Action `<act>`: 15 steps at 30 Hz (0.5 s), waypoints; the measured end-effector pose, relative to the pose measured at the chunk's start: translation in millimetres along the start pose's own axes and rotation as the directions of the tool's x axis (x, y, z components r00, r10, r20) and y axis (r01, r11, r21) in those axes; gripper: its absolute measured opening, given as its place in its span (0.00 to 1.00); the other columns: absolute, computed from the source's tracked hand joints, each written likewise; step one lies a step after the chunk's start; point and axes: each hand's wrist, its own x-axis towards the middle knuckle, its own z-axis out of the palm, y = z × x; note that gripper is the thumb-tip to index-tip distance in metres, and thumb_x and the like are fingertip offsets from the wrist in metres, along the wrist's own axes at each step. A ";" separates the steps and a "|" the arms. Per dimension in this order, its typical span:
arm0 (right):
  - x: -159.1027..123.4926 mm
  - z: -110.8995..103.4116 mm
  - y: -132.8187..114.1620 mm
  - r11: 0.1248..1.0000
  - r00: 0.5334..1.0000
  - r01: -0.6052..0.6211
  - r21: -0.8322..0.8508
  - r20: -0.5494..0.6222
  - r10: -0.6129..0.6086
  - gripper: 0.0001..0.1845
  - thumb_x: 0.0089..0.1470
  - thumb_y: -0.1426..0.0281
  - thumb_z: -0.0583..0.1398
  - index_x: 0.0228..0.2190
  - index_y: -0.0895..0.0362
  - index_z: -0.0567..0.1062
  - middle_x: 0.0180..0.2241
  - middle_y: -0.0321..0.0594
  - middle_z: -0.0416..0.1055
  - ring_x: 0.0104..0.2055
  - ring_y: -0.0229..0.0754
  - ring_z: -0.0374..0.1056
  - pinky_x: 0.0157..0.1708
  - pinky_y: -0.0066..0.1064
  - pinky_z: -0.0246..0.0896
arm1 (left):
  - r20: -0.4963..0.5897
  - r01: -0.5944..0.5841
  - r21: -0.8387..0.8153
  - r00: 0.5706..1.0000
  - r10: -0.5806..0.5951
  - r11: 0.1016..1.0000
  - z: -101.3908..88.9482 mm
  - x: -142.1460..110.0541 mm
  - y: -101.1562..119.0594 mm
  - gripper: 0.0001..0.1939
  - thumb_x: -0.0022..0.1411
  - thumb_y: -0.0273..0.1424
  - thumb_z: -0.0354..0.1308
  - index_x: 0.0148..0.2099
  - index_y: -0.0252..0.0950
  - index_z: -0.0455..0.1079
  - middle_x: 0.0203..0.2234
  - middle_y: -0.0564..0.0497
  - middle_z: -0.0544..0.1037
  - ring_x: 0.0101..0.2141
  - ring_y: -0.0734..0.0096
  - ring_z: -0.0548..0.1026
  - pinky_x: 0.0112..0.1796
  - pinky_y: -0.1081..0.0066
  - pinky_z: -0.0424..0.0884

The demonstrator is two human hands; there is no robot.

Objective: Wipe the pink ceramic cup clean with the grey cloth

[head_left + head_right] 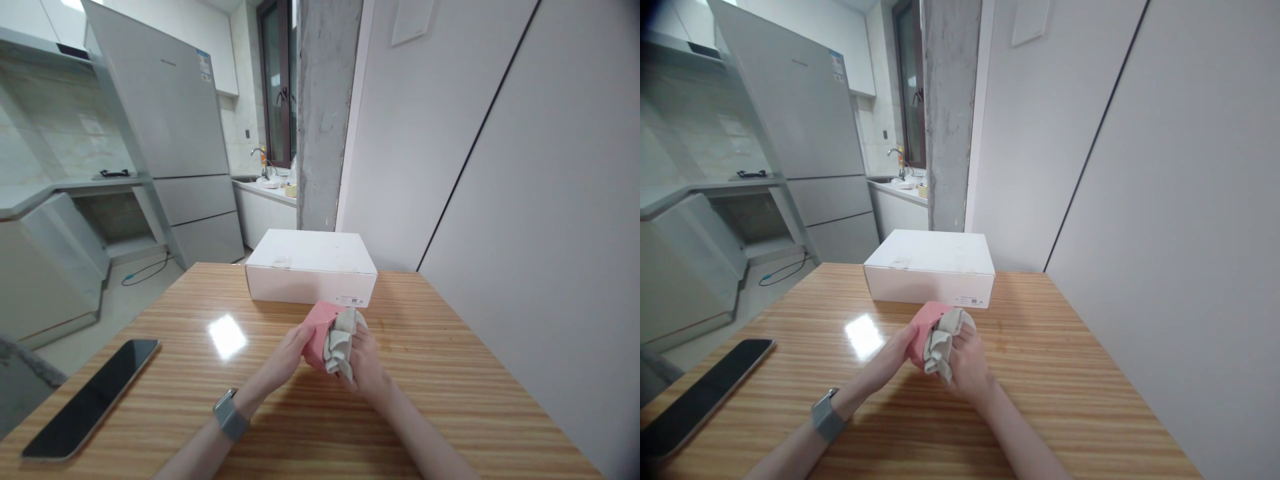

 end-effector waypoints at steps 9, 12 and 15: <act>-2.8 4.1 1.2 0.978 0.984 0.163 -0.131 -0.054 -0.171 0.14 0.55 0.68 0.53 0.40 0.56 0.75 0.38 0.46 0.76 0.45 0.49 0.71 0.50 0.46 0.60 | 0.069 0.084 -0.359 0.996 -0.064 0.929 17.4 5.1 10.6 0.28 0.60 0.48 0.50 0.50 0.29 0.71 0.44 0.41 0.77 0.48 0.54 0.72 0.50 0.59 0.64; 5.5 8.2 -11.4 0.929 0.940 0.333 -0.163 -0.024 -0.342 0.17 0.57 0.69 0.49 0.42 0.61 0.72 0.33 0.49 0.76 0.40 0.48 0.72 0.46 0.45 0.63 | 0.020 0.177 -0.291 0.984 -0.179 0.940 6.0 5.4 7.6 0.30 0.60 0.50 0.49 0.43 0.27 0.74 0.34 0.41 0.80 0.40 0.55 0.76 0.46 0.60 0.66; 10.1 10.0 -18.5 0.924 0.931 0.353 -0.149 -0.040 -0.362 0.17 0.59 0.69 0.47 0.40 0.60 0.72 0.28 0.46 0.75 0.35 0.45 0.71 0.43 0.42 0.65 | 0.012 0.162 -0.192 0.987 -0.163 0.968 -5.4 5.7 2.8 0.23 0.62 0.44 0.52 0.42 0.28 0.73 0.35 0.43 0.78 0.39 0.59 0.75 0.47 0.60 0.67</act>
